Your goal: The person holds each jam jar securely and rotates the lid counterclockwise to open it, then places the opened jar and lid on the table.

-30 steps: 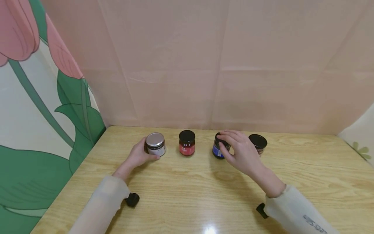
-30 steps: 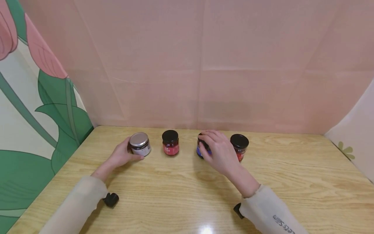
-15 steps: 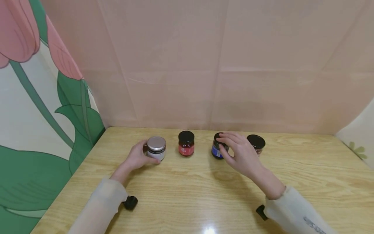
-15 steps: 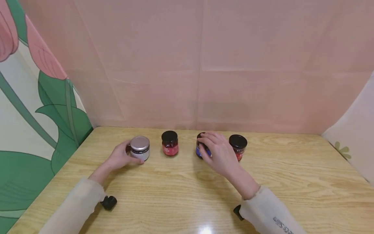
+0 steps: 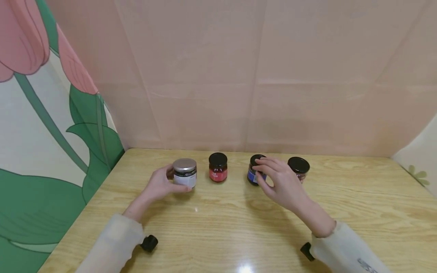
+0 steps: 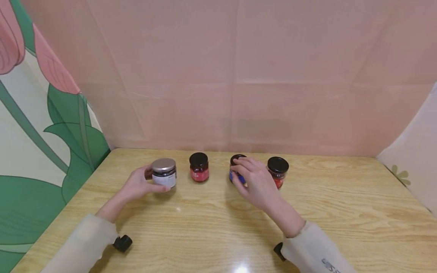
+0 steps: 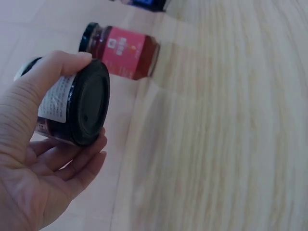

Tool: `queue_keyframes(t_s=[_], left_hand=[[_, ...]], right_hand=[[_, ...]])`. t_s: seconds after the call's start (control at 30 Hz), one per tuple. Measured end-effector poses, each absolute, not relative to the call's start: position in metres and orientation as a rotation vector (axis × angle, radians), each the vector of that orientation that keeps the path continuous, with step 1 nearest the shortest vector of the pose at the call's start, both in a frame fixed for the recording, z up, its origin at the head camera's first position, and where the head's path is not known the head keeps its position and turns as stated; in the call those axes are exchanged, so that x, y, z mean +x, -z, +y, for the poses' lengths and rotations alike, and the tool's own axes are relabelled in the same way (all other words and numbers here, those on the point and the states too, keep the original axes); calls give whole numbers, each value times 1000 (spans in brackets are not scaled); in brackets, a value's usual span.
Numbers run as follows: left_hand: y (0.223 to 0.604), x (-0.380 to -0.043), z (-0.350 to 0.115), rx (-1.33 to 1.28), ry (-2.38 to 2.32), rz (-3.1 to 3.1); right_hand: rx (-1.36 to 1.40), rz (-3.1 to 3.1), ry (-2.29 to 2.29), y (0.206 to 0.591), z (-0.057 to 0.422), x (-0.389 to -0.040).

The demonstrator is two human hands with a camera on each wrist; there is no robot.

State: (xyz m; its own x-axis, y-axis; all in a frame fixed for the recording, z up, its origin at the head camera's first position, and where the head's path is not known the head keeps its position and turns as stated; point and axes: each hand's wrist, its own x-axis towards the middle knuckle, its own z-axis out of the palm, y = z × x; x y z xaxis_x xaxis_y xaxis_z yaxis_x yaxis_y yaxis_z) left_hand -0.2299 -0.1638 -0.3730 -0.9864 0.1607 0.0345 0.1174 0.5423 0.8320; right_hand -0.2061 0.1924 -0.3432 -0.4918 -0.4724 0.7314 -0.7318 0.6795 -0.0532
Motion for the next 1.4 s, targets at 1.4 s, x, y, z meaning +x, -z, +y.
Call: queue_keyframes(t_s=[1.4], left_hand=[[362,-201,-107,643,-1619,2335]], right_hand=[[832,-2345,-693,341,175,-188]])
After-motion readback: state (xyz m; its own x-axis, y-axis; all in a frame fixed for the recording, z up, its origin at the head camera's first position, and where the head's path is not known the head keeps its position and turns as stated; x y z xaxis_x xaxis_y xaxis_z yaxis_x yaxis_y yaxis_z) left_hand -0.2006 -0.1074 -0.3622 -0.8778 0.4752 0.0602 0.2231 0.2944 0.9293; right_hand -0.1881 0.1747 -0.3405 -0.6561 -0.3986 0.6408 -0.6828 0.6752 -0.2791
